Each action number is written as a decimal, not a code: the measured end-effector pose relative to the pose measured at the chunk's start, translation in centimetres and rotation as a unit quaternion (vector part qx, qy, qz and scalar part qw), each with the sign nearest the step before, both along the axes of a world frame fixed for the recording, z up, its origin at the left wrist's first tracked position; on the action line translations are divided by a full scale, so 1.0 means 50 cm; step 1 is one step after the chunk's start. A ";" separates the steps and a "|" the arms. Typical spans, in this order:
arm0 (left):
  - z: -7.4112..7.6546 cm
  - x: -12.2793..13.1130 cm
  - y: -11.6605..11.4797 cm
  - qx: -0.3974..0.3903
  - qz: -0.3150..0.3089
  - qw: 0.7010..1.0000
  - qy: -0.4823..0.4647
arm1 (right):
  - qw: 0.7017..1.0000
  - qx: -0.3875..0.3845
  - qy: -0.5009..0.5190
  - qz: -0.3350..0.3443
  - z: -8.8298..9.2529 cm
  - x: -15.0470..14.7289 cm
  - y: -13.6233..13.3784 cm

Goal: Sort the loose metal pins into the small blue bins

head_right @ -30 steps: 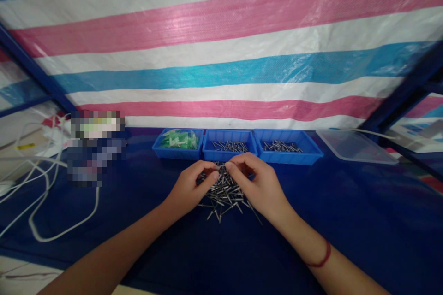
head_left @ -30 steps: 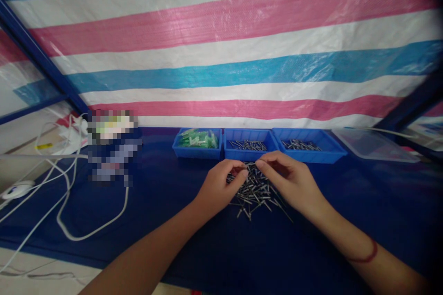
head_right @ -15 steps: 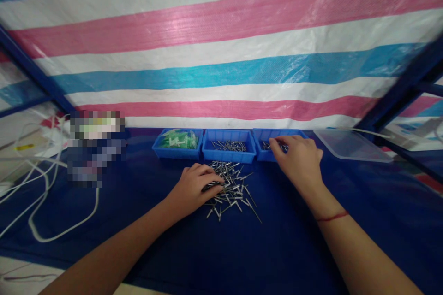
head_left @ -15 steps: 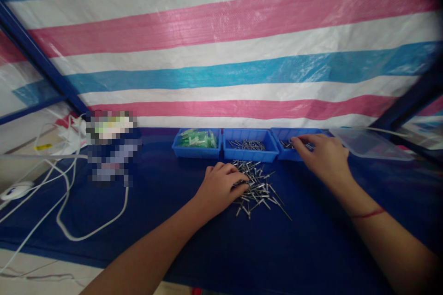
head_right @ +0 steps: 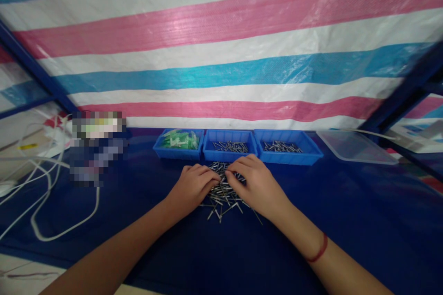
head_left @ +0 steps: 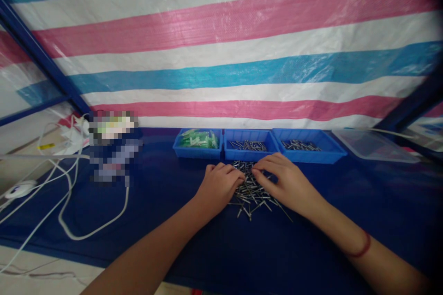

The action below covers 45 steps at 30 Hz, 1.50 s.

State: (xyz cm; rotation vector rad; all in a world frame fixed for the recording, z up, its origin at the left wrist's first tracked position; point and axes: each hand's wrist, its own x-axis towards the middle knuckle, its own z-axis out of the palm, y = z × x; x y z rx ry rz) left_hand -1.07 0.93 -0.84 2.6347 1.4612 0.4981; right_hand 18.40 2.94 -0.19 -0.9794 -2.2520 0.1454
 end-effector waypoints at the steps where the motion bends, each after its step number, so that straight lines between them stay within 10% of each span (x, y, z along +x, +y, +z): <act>1: -0.001 0.000 0.000 0.005 0.001 1.000 0.005 | 1.000 -0.010 -0.008 0.013 -0.002 -0.004 -0.003; 9: -0.007 -0.001 0.002 0.015 0.014 1.000 0.007 | 0.999 -0.042 -0.007 0.023 -0.020 -0.020 -0.011; 26: 0.005 0.009 0.001 -0.019 0.009 0.957 -0.290 | 0.994 -0.088 0.059 0.000 -0.007 -0.012 -0.019; 45: 0.008 0.020 -0.002 -0.171 0.033 0.847 -0.502 | 0.898 -0.341 0.275 0.051 -0.011 -0.046 -0.034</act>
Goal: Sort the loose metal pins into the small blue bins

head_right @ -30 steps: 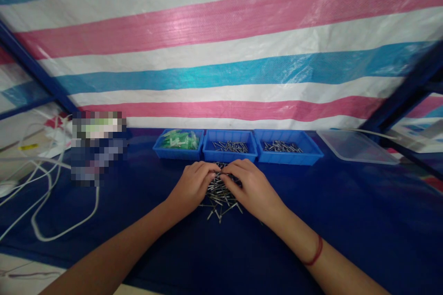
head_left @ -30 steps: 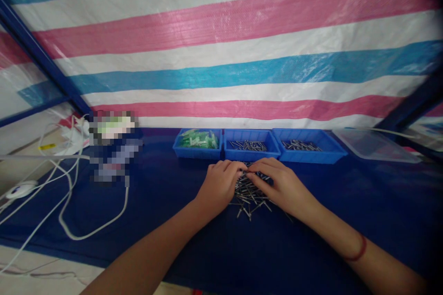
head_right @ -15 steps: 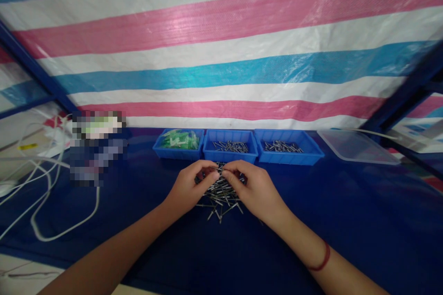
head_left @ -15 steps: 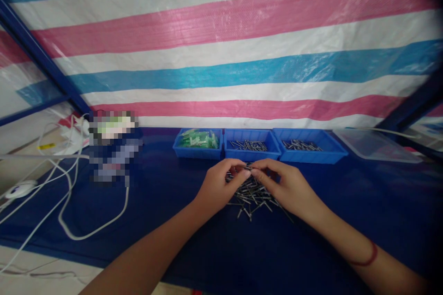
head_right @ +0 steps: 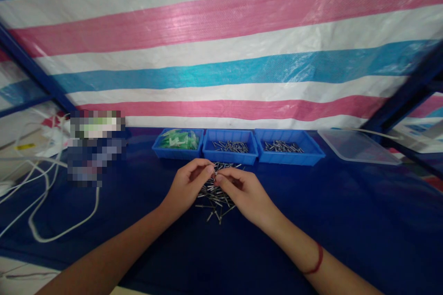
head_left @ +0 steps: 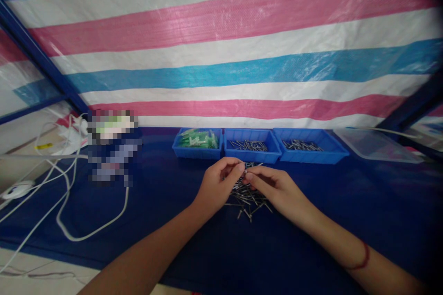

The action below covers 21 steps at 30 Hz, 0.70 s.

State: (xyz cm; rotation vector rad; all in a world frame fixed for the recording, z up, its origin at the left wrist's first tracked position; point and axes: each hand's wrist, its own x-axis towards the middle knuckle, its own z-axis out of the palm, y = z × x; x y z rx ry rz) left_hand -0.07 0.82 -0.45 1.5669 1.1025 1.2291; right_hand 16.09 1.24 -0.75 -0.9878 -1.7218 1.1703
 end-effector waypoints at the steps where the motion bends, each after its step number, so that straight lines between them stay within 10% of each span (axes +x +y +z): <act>1: 0.000 -0.001 0.000 0.005 0.001 1.000 0.008 | 1.000 -0.001 0.007 -0.006 -0.001 0.001 0.001; 12: 0.003 -0.009 -0.002 0.117 -0.001 0.970 0.212 | 0.980 0.141 -0.064 -0.121 0.011 0.036 0.017; 21: 0.001 -0.018 -0.009 0.167 -0.067 0.885 0.429 | 0.850 0.213 -0.287 -0.386 0.020 0.186 0.116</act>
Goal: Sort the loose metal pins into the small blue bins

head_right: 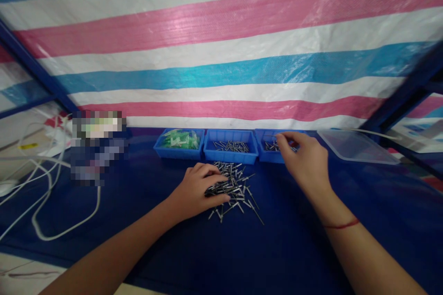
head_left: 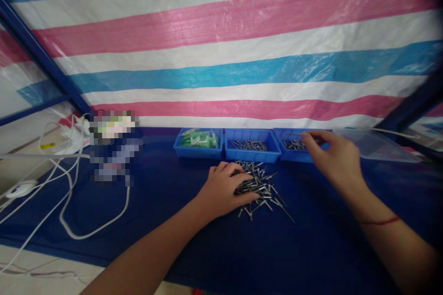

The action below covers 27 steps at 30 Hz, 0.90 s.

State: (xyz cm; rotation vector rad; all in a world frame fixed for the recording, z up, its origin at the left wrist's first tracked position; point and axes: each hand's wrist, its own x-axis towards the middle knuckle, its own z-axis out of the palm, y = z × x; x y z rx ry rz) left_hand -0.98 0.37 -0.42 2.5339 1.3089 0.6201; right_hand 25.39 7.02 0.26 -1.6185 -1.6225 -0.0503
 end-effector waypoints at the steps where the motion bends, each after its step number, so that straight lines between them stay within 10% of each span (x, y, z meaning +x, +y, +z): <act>1: -0.002 -0.001 0.001 -0.003 -0.003 1.000 0.012 | 0.999 -0.012 -0.030 -0.014 -0.004 0.011 0.007; 12: 0.002 0.001 0.004 0.005 0.005 0.998 0.058 | 0.989 0.003 -0.138 -0.046 -0.021 0.012 0.015; 19: -0.013 0.000 0.008 0.051 0.025 0.992 0.111 | 0.974 0.065 -0.103 0.191 0.000 -0.071 -0.035; 27: -0.004 0.003 0.010 0.026 0.047 0.998 0.023 | 0.907 -0.067 -0.075 0.408 0.000 -0.142 -0.095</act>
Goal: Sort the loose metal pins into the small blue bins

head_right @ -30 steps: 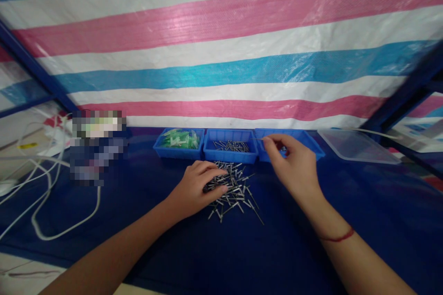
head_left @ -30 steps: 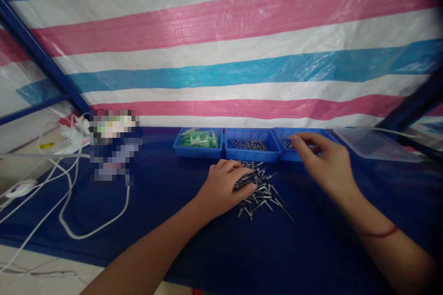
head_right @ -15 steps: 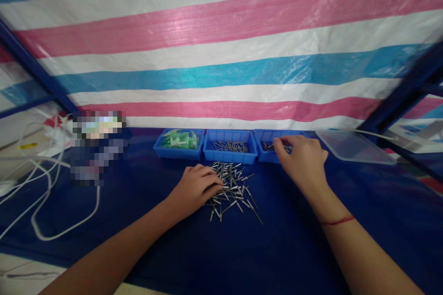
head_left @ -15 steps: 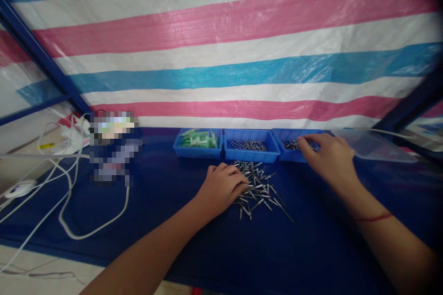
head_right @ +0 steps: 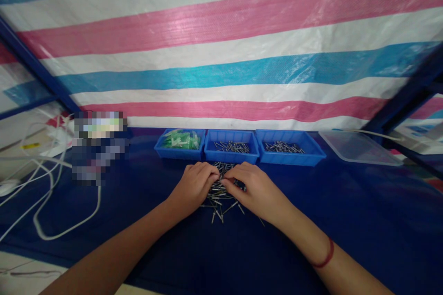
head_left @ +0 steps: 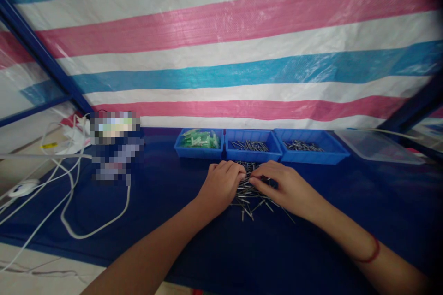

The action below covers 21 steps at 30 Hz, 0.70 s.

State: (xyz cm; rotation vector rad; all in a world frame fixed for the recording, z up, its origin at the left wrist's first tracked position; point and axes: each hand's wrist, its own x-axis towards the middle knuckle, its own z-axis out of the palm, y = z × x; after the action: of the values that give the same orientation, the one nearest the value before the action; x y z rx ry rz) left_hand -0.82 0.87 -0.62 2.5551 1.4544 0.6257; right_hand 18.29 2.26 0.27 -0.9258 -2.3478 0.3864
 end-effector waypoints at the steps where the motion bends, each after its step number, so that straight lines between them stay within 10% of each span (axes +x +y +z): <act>1: 0.002 0.000 0.000 -0.008 0.001 1.000 -0.030 | 1.000 -0.010 0.012 -0.005 -0.002 -0.001 -0.001; 10: -0.008 0.008 0.001 -0.117 0.021 0.926 -0.359 | 0.971 -0.144 0.166 -0.094 -0.011 -0.017 -0.009; 21: -0.008 0.015 0.002 -0.193 -0.007 0.858 -0.475 | 0.936 -0.270 0.224 -0.018 -0.014 -0.032 -0.013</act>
State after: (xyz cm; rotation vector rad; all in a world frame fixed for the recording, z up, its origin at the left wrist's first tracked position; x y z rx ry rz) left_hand -0.08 0.98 -1.02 1.5291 1.0289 1.2043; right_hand 16.71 1.62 -0.43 -0.9877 -1.8251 1.1386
